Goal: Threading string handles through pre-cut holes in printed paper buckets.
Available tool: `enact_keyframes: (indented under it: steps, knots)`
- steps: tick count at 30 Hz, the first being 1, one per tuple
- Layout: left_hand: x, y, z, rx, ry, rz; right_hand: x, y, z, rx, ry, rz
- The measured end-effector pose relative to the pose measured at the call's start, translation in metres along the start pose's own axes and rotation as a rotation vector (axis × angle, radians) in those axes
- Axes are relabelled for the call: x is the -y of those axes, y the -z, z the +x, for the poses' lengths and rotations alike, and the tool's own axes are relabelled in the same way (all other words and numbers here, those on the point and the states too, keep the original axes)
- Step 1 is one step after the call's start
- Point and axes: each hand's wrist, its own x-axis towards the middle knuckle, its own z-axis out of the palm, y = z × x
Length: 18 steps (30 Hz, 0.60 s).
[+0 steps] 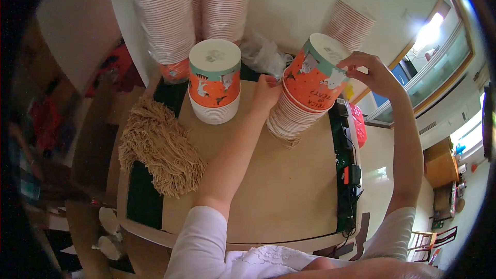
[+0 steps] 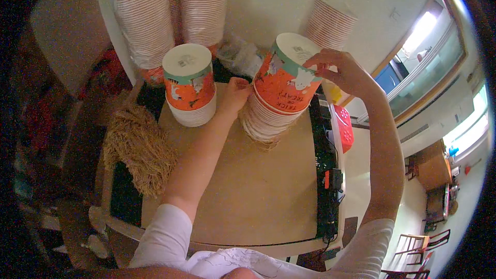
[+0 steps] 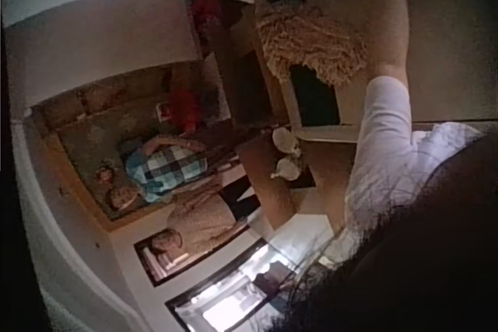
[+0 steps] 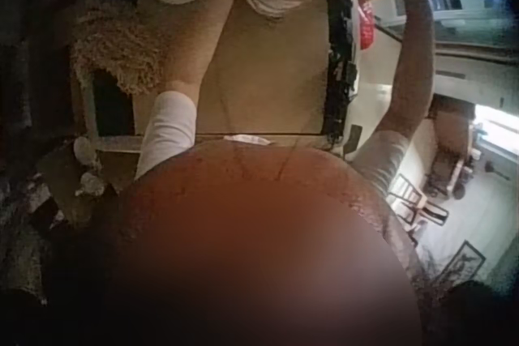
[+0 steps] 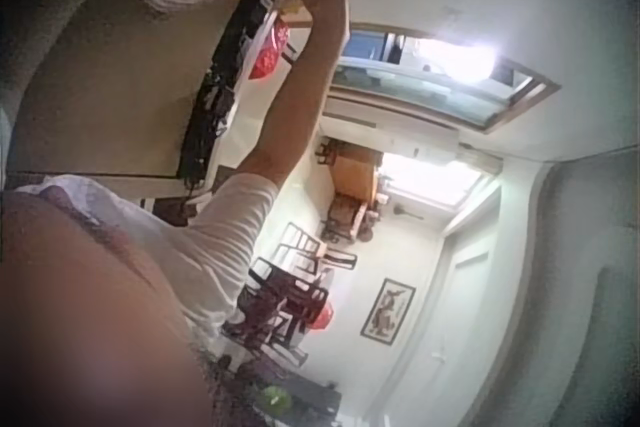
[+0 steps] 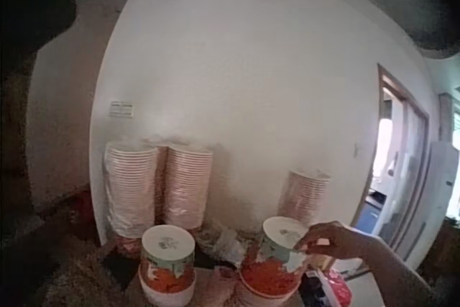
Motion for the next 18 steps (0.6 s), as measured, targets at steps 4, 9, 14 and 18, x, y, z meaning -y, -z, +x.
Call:
enact_keyframes:
  steps: [4,9,14,18]
  knots:
    - [0.009,0.002,0.011,-0.07,-0.009,-0.01,-0.005,-0.002,0.005,0.05,0.026,0.041]
    - [0.003,0.004,0.007,-0.005,0.007,0.016,-0.014,-0.007,0.002,0.056,0.004,0.088]
    - [0.014,0.02,-0.003,0.022,0.013,-0.071,-0.01,-0.011,0.005,0.046,-0.015,0.077]
    - [0.033,0.035,-0.045,-0.074,-0.153,0.081,0.01,-0.029,-0.007,-0.24,0.075,-0.08]
